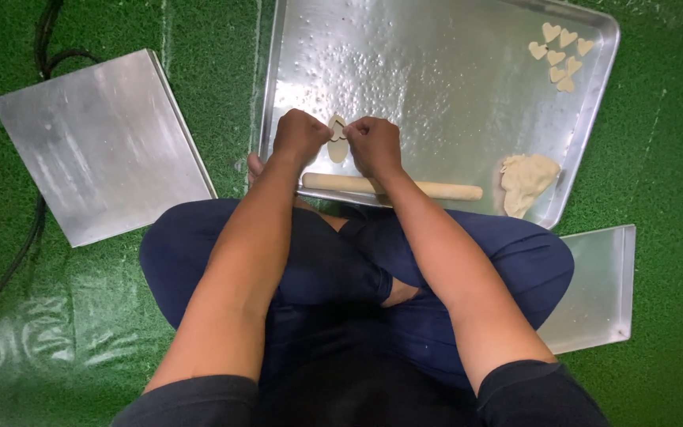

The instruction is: Rolling out dough with a rolling pin and cutting heart shapes using a cookie cutter on a metal tray.

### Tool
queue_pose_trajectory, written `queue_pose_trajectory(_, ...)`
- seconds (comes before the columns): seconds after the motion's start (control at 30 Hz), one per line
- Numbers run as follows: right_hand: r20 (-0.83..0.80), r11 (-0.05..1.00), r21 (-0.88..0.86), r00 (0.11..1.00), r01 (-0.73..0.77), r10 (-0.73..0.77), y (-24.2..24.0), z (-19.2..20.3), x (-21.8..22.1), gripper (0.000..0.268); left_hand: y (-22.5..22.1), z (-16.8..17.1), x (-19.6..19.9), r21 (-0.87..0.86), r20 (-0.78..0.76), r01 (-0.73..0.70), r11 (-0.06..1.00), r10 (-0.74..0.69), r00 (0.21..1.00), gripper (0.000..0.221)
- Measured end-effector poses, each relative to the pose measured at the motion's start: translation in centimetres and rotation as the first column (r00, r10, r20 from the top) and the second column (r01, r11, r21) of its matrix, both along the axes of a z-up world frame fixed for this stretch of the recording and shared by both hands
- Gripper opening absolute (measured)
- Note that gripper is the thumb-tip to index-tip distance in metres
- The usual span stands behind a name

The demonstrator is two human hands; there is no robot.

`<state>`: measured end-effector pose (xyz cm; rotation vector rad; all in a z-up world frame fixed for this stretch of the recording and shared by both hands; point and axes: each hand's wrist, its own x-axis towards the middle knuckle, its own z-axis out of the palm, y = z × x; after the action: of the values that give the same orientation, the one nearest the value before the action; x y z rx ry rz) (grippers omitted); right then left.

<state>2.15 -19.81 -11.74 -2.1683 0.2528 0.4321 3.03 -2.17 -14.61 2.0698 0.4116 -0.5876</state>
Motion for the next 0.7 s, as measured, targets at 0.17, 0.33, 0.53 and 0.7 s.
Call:
queue_pose_trajectory(0.17,0.015,1.0,-0.015,1.0,0.006,-0.006,0.3,0.5,-0.2,0.019,-0.1,1.2,0.1,-0.004,-0.036,-0.001,1.0,0.0,0.999,0.011)
queue_pose_trajectory(0.33,0.04,0.999,-0.014,0.999,-0.03,0.03,0.2,0.5,-0.1,0.018,-0.1,1.6,0.0,-0.008,-0.032,-0.007,1.0,0.006,0.999,0.012)
queue_pose_trajectory(0.53,0.014,0.992,0.104,0.997,0.074,-0.076,-0.5,0.0,0.4,0.02,0.3,-0.8,0.1,-0.034,-0.025,-0.077,0.996,0.077,0.997,0.011)
queue_pose_trajectory(0.7,0.002,0.991,0.136,1.0,0.014,-0.015,-0.8,-0.9,0.3,0.017,0.1,0.4,0.1,-0.006,-0.048,-0.04,0.999,0.039,0.998,0.011)
